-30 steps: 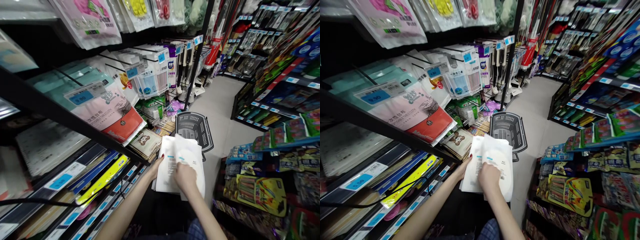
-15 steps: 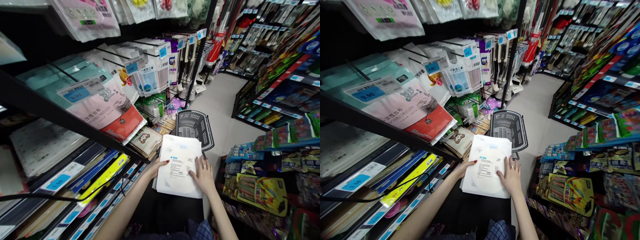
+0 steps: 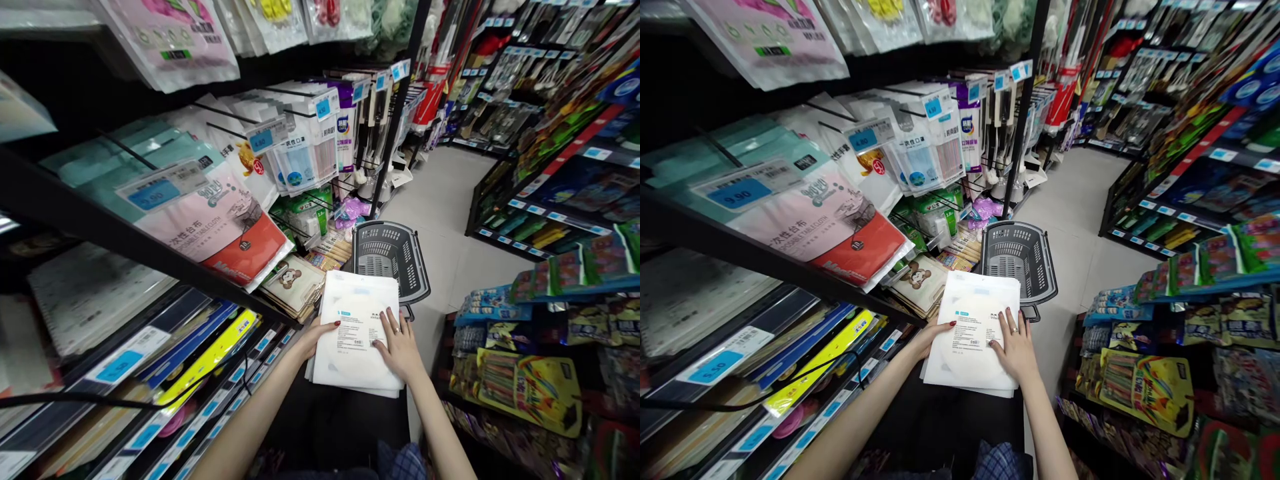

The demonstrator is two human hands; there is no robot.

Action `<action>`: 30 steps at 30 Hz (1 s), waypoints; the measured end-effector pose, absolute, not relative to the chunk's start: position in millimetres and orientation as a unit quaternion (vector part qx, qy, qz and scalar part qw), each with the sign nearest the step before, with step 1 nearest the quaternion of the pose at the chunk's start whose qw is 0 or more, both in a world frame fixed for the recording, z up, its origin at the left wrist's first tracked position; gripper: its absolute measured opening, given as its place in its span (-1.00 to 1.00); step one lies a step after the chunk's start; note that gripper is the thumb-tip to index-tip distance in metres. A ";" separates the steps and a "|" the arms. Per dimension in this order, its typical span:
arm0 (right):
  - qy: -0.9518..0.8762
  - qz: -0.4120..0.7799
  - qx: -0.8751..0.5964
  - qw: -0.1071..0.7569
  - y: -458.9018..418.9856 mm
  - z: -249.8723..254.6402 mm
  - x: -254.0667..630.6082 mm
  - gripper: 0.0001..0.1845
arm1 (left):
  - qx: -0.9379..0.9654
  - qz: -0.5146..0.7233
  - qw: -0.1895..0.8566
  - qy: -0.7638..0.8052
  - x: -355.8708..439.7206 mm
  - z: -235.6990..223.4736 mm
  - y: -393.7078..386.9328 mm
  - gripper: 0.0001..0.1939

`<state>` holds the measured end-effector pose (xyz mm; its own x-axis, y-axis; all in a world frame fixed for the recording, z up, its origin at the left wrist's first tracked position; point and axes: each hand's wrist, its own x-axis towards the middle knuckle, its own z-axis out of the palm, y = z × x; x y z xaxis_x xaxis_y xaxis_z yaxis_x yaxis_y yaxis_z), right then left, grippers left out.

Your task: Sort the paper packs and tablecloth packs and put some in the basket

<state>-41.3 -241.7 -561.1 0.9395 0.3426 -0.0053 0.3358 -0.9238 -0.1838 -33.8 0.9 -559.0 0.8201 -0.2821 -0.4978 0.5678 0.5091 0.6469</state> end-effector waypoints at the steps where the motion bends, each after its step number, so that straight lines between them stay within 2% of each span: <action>1: -0.181 0.019 -0.979 0.094 -241.4 -560.4 -41.0 -0.33 | 0.434 -0.249 0.848 0.171 -33.8 -559.6 1.0 -0.44; 6: -0.186 0.024 -0.974 0.131 -238.9 -559.5 -39.2 -0.35 | 0.459 -0.242 0.838 0.168 -34.5 -562.2 1.3 -0.39; 9: -0.163 0.018 -0.967 0.196 -240.0 -565.4 -39.1 -0.36 | 0.466 -0.229 0.840 0.155 -34.0 -564.6 0.0 -0.36; 13: 0.023 -0.028 -0.936 0.350 -253.1 -581.6 -41.8 -0.43 | 0.485 -0.191 0.837 0.165 -34.1 -568.2 -2.8 -0.40; 16: 0.152 -0.013 -0.899 0.410 -269.3 -591.6 -48.4 -0.51 | 0.480 -0.188 0.837 0.182 -36.2 -566.3 -3.1 -0.43; 23: 0.155 0.065 -0.895 0.413 -270.1 -582.2 -71.4 -0.59 | 0.446 -0.139 0.852 0.235 -34.5 -530.5 14.9 -0.36; 27: 0.164 0.098 -0.923 0.333 -250.3 -567.8 -73.3 -0.50 | 0.448 -0.095 0.857 0.237 -25.3 -488.4 35.0 -0.44; 30: 0.184 0.127 -0.933 0.282 -241.3 -561.4 -69.6 -0.42 | 0.451 -0.054 0.862 0.225 -20.5 -454.4 45.8 -0.42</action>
